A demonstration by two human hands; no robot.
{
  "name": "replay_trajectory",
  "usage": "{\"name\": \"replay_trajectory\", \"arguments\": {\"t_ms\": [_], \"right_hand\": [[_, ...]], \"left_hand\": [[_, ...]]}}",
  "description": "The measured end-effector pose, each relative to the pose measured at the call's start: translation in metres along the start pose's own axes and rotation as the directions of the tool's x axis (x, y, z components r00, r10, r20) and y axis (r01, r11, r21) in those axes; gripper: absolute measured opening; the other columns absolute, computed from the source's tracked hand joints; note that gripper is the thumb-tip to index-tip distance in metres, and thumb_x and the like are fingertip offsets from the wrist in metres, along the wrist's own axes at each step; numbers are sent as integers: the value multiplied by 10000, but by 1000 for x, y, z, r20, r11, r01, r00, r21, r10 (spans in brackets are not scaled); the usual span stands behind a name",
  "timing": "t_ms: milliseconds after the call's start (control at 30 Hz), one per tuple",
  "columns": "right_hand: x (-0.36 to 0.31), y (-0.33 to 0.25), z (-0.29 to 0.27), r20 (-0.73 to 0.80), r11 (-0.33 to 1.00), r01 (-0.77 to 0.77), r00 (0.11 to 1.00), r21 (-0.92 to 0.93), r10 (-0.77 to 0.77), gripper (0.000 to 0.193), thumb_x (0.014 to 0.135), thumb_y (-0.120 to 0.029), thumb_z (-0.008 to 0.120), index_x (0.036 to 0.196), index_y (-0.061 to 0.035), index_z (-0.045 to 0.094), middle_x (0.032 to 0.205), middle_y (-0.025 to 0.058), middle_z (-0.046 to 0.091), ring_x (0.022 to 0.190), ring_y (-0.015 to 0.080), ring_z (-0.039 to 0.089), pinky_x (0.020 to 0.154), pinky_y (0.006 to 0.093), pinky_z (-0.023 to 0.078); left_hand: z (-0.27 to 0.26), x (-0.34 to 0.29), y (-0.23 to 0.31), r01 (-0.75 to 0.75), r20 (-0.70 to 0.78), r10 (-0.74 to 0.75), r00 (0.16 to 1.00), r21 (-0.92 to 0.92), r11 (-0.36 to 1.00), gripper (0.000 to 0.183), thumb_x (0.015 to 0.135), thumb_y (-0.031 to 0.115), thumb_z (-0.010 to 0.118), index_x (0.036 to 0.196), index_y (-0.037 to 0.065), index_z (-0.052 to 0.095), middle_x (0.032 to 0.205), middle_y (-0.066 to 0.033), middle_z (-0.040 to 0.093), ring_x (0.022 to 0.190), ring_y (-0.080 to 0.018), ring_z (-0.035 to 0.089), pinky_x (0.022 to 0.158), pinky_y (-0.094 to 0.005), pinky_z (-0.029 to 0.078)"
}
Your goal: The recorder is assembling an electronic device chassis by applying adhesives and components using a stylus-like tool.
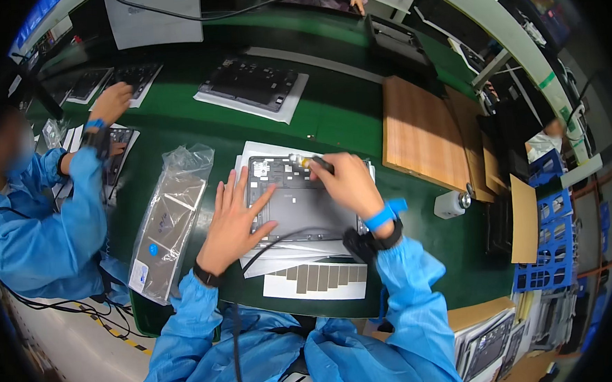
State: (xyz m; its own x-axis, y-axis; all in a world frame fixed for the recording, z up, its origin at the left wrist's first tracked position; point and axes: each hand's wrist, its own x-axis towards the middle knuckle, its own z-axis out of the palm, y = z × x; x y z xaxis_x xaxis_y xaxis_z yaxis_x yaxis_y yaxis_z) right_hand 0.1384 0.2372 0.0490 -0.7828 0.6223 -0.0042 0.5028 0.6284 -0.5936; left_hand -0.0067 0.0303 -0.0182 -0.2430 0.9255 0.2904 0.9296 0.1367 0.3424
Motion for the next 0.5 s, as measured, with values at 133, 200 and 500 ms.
{"name": "replay_trajectory", "arguments": {"t_ms": [133, 200, 500], "right_hand": [[-103, -34, 21, 37, 806, 89, 990, 586, -136, 179, 997, -155, 558, 978, -29, 684, 846, 72, 678, 815, 118, 613, 753, 317, 506], [-149, -55, 51, 103, 836, 88, 980, 542, -169, 144, 894, -8, 577, 1019, -12, 649, 815, 109, 660, 750, 171, 628, 682, 319, 486], [-209, -58, 76, -157, 940, 339, 931, 44, -328, 269, 810, -167, 640, 1020, -3, 604, 851, 144, 598, 746, 329, 611, 640, 425, 509]], "left_hand": [[-18, -44, 36, 26, 15, -21, 1000, -611, 791, 514, 969, 299, 606, 1407, 59, 487, 1482, -227, 419, 1363, -392, 402, 1117, -483, 332], [-7, -64, 58, 76, 118, 109, 987, -942, 327, 480, 1019, 319, 534, 1373, -2, 492, 1439, -156, 502, 1279, -277, 506, 1079, -386, 376], [10, -114, 88, 239, 218, -332, 918, -971, 22, 541, 1073, 315, 294, 1119, -74, 668, 1151, -178, 690, 1117, -245, 612, 1002, -387, 442]]}}
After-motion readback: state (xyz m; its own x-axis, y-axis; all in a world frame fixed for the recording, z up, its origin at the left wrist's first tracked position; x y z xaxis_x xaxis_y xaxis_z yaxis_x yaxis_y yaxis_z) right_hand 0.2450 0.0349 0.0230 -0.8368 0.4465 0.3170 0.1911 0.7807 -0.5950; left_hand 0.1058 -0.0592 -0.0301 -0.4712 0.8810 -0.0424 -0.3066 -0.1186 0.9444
